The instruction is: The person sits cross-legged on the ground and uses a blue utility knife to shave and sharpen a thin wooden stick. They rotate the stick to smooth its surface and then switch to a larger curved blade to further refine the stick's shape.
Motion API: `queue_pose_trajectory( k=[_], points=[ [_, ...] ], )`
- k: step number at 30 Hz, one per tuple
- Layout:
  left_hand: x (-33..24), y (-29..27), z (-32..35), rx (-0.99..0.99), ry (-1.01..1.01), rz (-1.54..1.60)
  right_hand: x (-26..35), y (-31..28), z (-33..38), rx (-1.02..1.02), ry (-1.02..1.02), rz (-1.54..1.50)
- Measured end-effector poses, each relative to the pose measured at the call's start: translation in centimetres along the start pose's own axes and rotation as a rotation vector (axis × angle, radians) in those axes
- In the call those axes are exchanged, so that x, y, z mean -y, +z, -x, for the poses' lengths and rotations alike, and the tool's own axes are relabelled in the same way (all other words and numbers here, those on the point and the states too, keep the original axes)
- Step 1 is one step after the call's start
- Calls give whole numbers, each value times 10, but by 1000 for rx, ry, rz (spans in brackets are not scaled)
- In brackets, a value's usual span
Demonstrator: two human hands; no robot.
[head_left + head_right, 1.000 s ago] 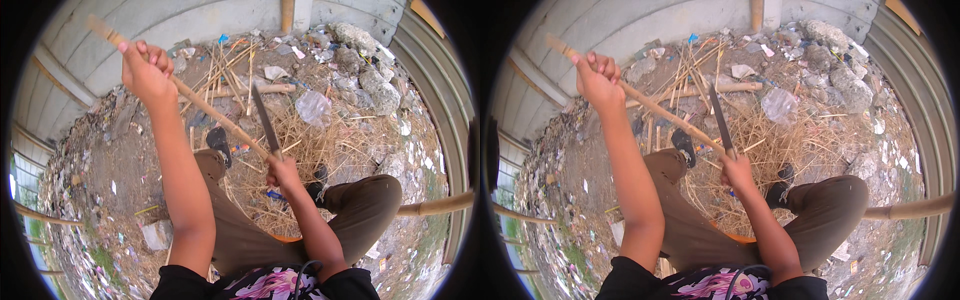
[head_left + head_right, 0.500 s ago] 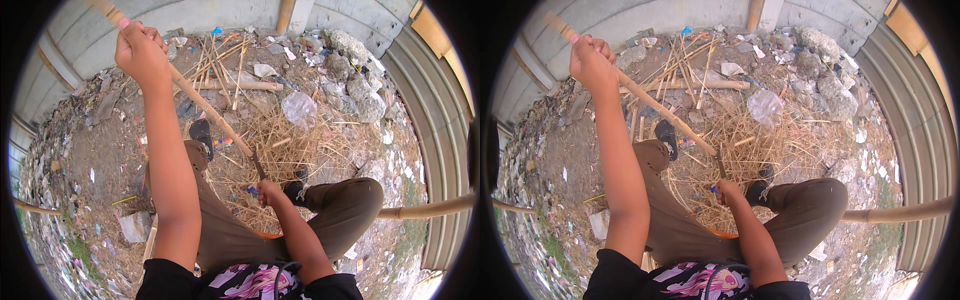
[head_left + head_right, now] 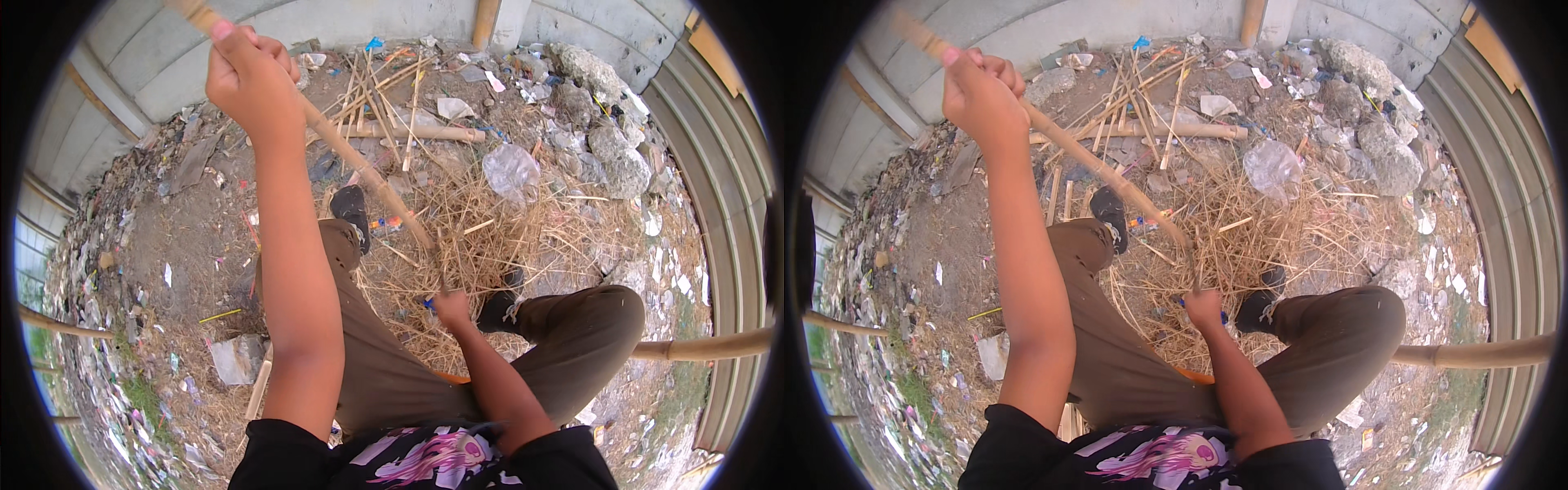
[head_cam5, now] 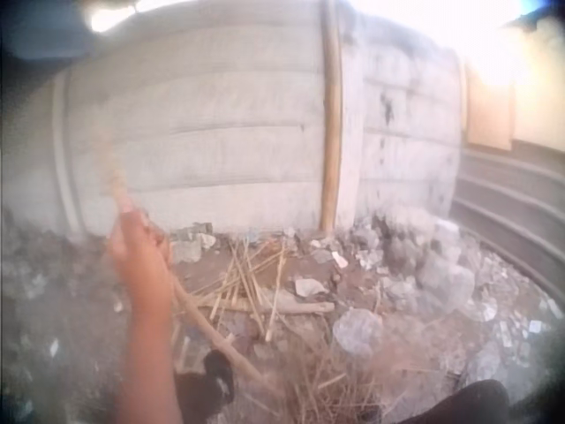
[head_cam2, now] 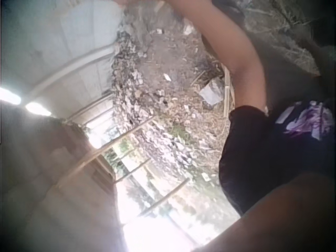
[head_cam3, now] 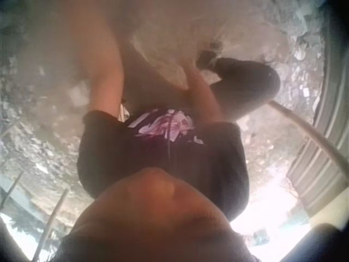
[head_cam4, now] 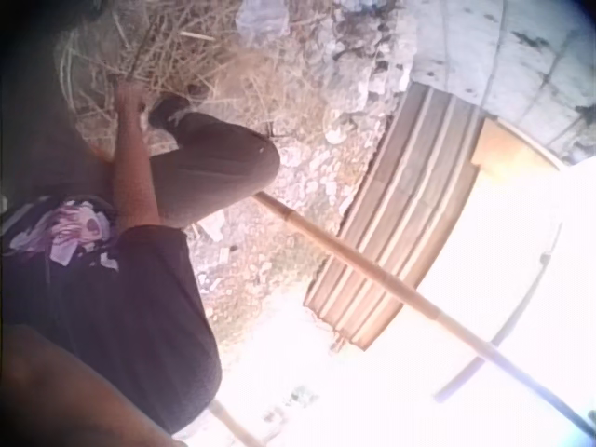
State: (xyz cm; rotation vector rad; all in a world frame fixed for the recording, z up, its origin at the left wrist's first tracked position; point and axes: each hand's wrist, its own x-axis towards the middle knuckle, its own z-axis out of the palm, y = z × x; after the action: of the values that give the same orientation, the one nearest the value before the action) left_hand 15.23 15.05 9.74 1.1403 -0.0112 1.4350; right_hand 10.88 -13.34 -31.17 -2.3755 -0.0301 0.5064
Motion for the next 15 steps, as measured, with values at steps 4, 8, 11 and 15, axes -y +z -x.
queue_pose_trajectory(
  k=[4,8,11,15],
  points=[
    [2,0,-4,69,8,33,7,9,-14,122,217,-106],
    [-1,-1,-5,97,-29,58,35,-37,-16,652,670,-960],
    [-1,8,0,129,-4,72,55,-59,-16,777,782,-1501],
    [3,5,-4,99,21,15,128,-98,13,96,55,-927]
  ],
)
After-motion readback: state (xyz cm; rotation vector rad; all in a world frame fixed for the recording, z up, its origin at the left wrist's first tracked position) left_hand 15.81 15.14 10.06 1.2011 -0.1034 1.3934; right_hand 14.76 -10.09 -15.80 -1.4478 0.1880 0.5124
